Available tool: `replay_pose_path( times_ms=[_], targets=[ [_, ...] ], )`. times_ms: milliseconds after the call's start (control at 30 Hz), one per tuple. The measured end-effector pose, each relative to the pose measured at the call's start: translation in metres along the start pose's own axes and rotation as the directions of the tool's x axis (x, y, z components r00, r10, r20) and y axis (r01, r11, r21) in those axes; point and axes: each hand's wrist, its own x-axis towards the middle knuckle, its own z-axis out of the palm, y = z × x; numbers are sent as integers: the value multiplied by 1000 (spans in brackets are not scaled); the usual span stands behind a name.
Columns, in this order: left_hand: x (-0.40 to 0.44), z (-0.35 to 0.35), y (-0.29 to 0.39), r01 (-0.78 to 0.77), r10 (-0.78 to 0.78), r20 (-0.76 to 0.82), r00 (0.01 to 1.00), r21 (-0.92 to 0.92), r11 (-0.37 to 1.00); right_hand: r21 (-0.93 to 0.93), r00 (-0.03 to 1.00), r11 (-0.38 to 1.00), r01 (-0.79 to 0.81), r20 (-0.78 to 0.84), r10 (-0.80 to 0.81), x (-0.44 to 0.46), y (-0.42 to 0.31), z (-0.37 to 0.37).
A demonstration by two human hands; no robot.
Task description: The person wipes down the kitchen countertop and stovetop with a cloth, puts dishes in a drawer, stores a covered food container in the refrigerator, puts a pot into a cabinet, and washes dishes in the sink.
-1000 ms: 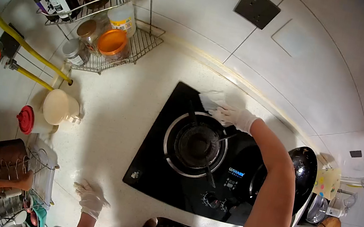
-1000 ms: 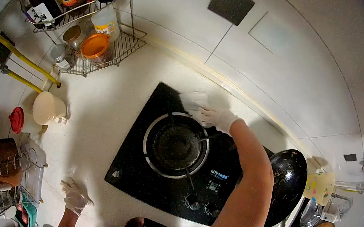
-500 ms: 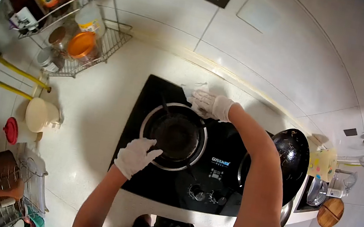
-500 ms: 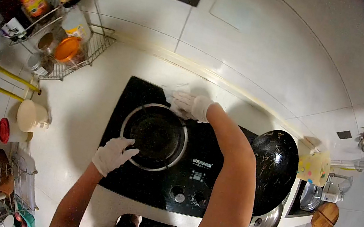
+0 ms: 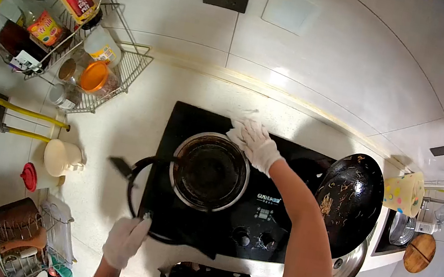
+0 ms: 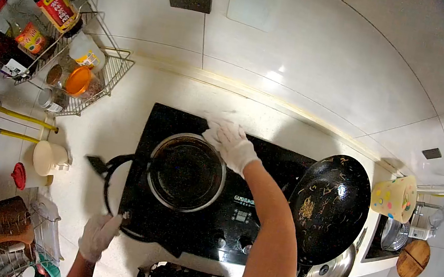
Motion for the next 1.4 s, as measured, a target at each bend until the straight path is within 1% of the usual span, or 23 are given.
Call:
replay_pose_path(
  times_ms=[33,100,133,200,233,300,367,433,467,567,633,700,767,833,900,933,1100,1167,1233,1267,1333,1367,1400],
  targets=[
    [-24,2,-11,92,-92,-47,995,3,996,-30,999,999,-39,-14,38,-9,-10,-1],
    [-62,7,-31,56,-14,-157,987,269,961,33,997,998,-62,-50,64,-8,-14,23],
    [-83,18,-45,283,-264,-265,928,37,958,45,999,998,-40,-1,41,-2,-19,11],
    [-121,38,-68,592,-733,-264,627,-450,669,-62,986,990,123,118,-115,16,-28,-16],
    [-126,38,-65,615,-799,-251,547,-527,587,-36,975,975,221,-19,-221,37,-33,-11],
    [-137,37,-52,638,-908,-189,375,-658,401,-139,943,933,331,28,-330,57,-33,-13],
    [-155,46,-60,517,-897,-210,389,-756,401,-46,932,931,362,22,-361,60,-22,8],
    [-161,46,-52,468,-897,-233,376,-788,401,-36,971,980,196,145,-189,28,-30,-5],
    [-160,44,-45,439,-876,-265,403,-784,438,-13,985,996,85,151,-82,11,-38,-6],
    [-169,43,-45,363,-903,-175,391,-873,326,131,959,951,-280,82,272,-45,-73,9],
    [-175,43,-45,345,-861,-220,459,-849,400,-293,951,909,-296,-4,309,-75,-118,11],
    [-183,48,-51,321,-808,-294,510,-807,496,-152,881,873,-463,26,472,-89,-174,23],
    [-190,48,-45,280,-791,-354,500,-798,534,90,845,869,-487,303,442,-98,-233,21],
    [-196,44,-47,301,-774,-356,524,-772,559,261,823,826,-499,441,357,-103,-285,4],
    [-203,41,-48,341,-829,-305,468,-803,489,388,864,773,-502,191,466,-100,-324,26],
    [-208,41,-57,362,-845,-275,459,-811,460,453,887,765,-458,293,357,-93,-325,32],
    [-211,36,-55,333,-844,-220,489,-847,414,466,996,884,-45,-52,78,-21,-320,15],
    [-214,39,-64,327,-863,-178,472,-874,359,421,999,907,8,-39,9,17,-305,-8],
    [-235,64,-117,352,-861,-233,452,-840,412,112,999,993,-33,-17,36,61,-282,-12],
    [-241,63,-113,360,-732,-289,617,-724,589,-19,995,995,-94,-41,93,86,-263,-13],
    [-248,55,-99,251,-391,-275,878,-430,867,-102,969,979,-174,157,189,108,-207,-60],
    [-248,54,-100,227,-378,-250,891,-475,850,-154,939,968,-199,252,233,120,-179,-84],
    [-238,64,-113,110,-228,-457,860,-270,957,-127,935,954,-271,199,292,119,-156,-59]
  ],
)
